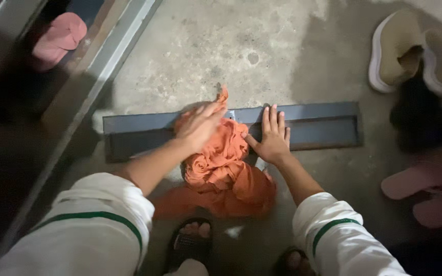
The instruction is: The person wipes a metal door frame with an orange cloth, moving along the length of the frame and around the door handles. The person then opens the door to reveal a shoe rack with several pairs of shoes.
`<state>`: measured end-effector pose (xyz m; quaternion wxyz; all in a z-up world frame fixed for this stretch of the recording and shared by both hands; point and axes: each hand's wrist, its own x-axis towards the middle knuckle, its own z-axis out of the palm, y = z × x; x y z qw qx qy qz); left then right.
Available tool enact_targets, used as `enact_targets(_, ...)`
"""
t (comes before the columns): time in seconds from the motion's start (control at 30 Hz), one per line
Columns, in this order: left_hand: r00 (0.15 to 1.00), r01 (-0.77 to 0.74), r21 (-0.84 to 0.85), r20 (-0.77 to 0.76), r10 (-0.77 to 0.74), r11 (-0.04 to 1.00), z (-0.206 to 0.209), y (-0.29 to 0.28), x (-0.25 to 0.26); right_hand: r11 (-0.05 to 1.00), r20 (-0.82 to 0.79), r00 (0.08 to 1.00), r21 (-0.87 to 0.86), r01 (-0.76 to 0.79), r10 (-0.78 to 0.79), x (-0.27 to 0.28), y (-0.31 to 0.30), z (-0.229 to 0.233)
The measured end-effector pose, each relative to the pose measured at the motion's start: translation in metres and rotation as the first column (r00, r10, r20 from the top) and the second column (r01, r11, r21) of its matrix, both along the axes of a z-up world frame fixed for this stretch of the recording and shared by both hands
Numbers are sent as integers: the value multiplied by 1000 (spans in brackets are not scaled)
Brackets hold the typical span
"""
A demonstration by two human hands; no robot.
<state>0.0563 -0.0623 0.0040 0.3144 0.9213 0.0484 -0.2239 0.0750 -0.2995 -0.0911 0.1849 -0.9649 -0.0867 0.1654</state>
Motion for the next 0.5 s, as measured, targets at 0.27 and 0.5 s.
enact_targets(0.27, 901, -424, -117, -155, 405, 898, 26, 61, -25, 998, 37, 999, -64, 18, -15, -5, 8, 13)
enact_targets(0.5, 934, -178, 42, 321, 156, 983, -14, 114, -46, 992, 17, 1000, -127, -6, 8, 0, 3, 7)
